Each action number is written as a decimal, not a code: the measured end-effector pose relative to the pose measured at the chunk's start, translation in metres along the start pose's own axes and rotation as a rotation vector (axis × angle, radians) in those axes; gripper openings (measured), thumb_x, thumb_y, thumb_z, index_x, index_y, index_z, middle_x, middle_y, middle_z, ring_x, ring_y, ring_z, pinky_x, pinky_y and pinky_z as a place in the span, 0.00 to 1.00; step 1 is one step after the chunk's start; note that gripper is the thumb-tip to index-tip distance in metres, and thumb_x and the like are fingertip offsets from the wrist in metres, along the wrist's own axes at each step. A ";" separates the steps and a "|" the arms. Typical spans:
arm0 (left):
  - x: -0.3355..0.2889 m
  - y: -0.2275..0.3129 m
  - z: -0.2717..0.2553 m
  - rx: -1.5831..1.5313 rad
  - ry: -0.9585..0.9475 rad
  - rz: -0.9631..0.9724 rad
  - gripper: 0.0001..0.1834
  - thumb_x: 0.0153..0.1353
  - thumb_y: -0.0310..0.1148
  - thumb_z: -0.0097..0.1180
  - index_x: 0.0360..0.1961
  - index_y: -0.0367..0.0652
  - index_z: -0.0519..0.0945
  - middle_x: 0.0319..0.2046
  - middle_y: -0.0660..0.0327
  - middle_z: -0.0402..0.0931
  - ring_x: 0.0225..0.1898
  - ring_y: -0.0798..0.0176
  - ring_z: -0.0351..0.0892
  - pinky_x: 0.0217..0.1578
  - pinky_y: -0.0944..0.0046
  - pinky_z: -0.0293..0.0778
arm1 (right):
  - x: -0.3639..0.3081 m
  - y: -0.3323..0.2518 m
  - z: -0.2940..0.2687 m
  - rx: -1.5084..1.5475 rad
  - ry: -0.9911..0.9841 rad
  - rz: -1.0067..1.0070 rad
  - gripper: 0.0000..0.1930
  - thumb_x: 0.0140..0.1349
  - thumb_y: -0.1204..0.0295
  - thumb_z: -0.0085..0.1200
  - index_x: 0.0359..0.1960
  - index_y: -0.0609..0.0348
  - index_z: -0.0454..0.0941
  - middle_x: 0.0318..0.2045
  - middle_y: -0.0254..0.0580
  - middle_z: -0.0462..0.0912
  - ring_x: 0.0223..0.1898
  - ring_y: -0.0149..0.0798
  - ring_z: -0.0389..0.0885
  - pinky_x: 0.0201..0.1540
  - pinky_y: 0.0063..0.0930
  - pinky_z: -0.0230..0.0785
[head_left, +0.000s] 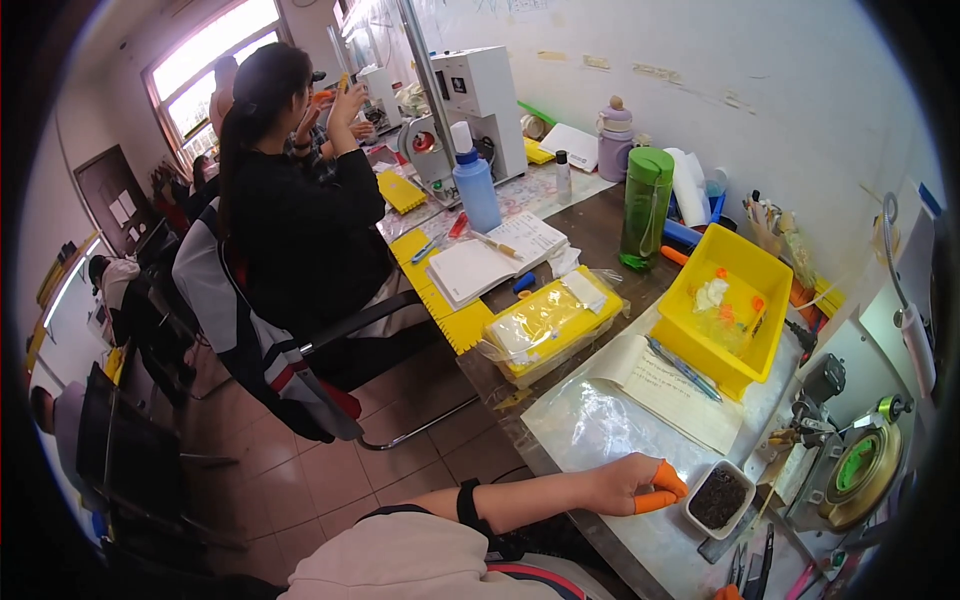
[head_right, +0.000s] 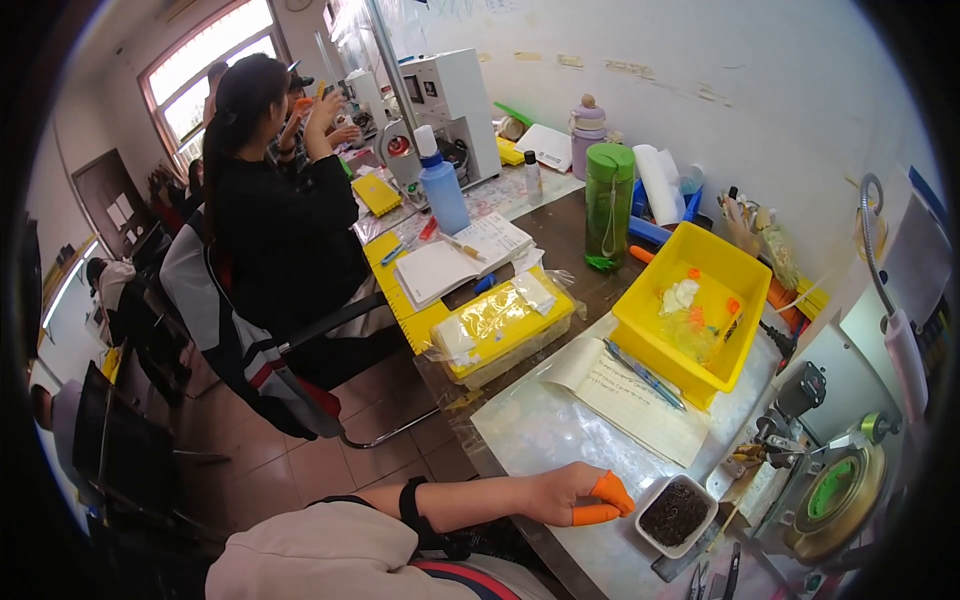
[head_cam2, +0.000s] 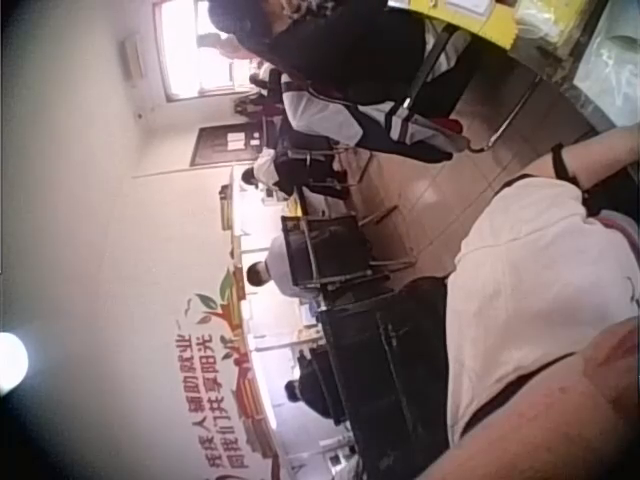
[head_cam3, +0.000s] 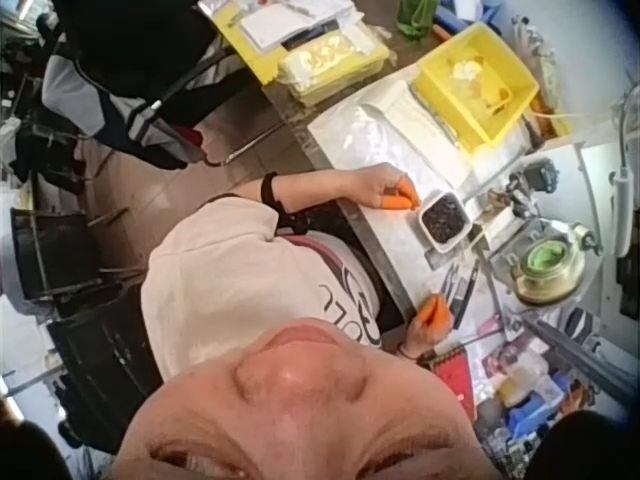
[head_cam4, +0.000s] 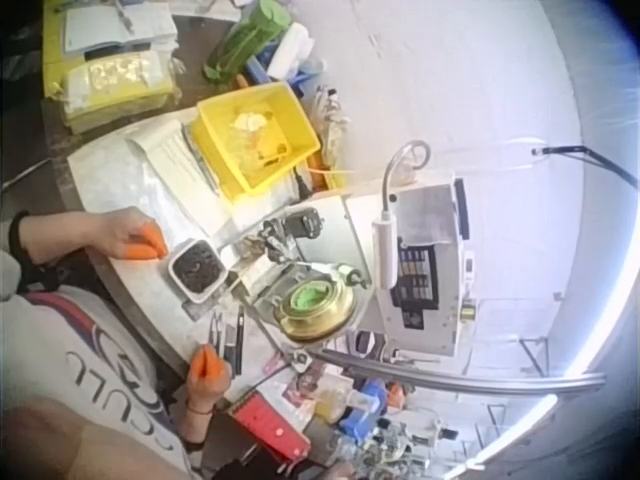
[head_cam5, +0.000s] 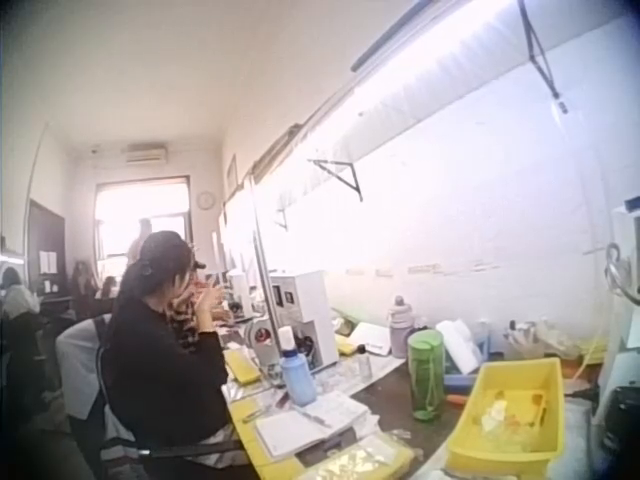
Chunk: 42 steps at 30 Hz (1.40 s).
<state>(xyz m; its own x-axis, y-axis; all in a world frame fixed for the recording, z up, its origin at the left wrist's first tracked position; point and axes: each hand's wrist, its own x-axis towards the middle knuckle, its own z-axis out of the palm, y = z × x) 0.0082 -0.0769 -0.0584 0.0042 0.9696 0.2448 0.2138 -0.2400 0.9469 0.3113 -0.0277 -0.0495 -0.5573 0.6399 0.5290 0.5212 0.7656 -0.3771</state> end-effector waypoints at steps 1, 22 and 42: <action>0.001 0.001 0.001 -0.005 0.001 -0.001 0.09 0.53 0.24 0.51 0.37 0.38 0.75 0.33 0.56 0.76 0.36 0.60 0.74 0.40 0.67 0.68 | 0.000 0.001 0.000 0.015 0.005 0.003 0.06 0.51 0.77 0.56 0.31 0.64 0.77 0.26 0.46 0.78 0.26 0.46 0.73 0.30 0.34 0.66; -0.053 0.087 -0.163 0.725 0.959 0.186 0.11 0.50 0.22 0.52 0.37 0.37 0.76 0.35 0.56 0.76 0.39 0.59 0.74 0.42 0.66 0.67 | -0.005 -0.003 0.000 0.006 0.033 0.027 0.06 0.51 0.78 0.54 0.32 0.64 0.77 0.27 0.46 0.78 0.27 0.46 0.73 0.31 0.33 0.66; -0.189 0.078 -0.420 1.650 0.907 -1.456 0.27 0.52 0.36 0.52 0.55 0.48 0.64 0.56 0.56 0.58 0.59 0.57 0.56 0.60 0.47 0.40 | 0.004 -0.017 0.010 -0.215 0.057 -0.017 0.05 0.51 0.78 0.56 0.30 0.65 0.76 0.26 0.48 0.77 0.27 0.47 0.75 0.30 0.33 0.69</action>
<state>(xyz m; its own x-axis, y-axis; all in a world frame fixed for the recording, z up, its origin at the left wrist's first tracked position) -0.3858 -0.2989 0.0565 -0.9635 0.0452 0.2640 -0.0229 0.9681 -0.2493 0.2943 -0.0377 -0.0485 -0.5329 0.6179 0.5781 0.6417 0.7405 -0.2000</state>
